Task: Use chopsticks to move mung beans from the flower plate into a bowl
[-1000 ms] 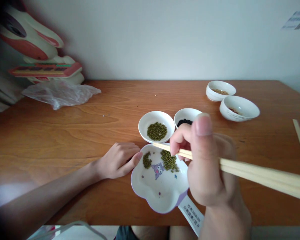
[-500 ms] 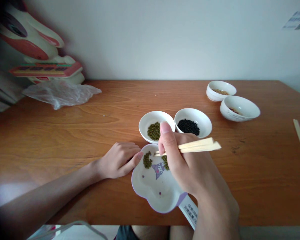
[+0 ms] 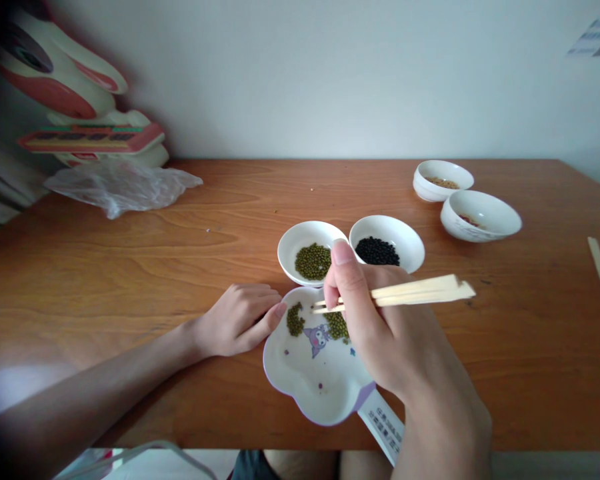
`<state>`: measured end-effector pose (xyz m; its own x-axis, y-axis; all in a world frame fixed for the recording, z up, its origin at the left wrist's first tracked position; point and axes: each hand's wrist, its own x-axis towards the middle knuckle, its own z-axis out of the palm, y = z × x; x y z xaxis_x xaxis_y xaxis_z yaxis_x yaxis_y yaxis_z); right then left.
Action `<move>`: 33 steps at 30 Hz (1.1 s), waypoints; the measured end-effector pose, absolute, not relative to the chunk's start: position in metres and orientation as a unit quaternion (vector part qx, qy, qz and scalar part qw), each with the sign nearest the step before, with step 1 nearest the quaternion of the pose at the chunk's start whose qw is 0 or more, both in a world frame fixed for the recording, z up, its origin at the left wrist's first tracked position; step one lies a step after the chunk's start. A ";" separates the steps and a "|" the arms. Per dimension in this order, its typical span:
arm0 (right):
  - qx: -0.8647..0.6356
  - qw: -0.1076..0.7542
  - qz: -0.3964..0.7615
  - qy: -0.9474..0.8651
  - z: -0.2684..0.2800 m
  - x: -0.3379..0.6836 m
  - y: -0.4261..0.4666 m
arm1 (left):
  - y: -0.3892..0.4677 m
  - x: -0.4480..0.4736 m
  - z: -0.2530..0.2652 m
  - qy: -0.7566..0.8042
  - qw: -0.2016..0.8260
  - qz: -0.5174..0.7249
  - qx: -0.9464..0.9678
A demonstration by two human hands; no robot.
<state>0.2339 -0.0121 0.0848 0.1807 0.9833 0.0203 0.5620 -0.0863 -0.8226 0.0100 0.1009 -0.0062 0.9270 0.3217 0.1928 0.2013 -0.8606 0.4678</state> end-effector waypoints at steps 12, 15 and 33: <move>-0.685 0.352 0.272 -0.576 0.080 0.233 -0.009 | 0.102 0.010 -0.008 0.138 0.227 0.132 0.955; -0.679 0.354 0.273 -0.582 0.080 0.233 -0.010 | 0.102 0.010 -0.007 0.138 0.225 0.131 0.956; -0.669 0.356 0.283 -0.589 0.081 0.233 -0.010 | 0.102 0.011 -0.005 0.138 0.219 0.132 0.957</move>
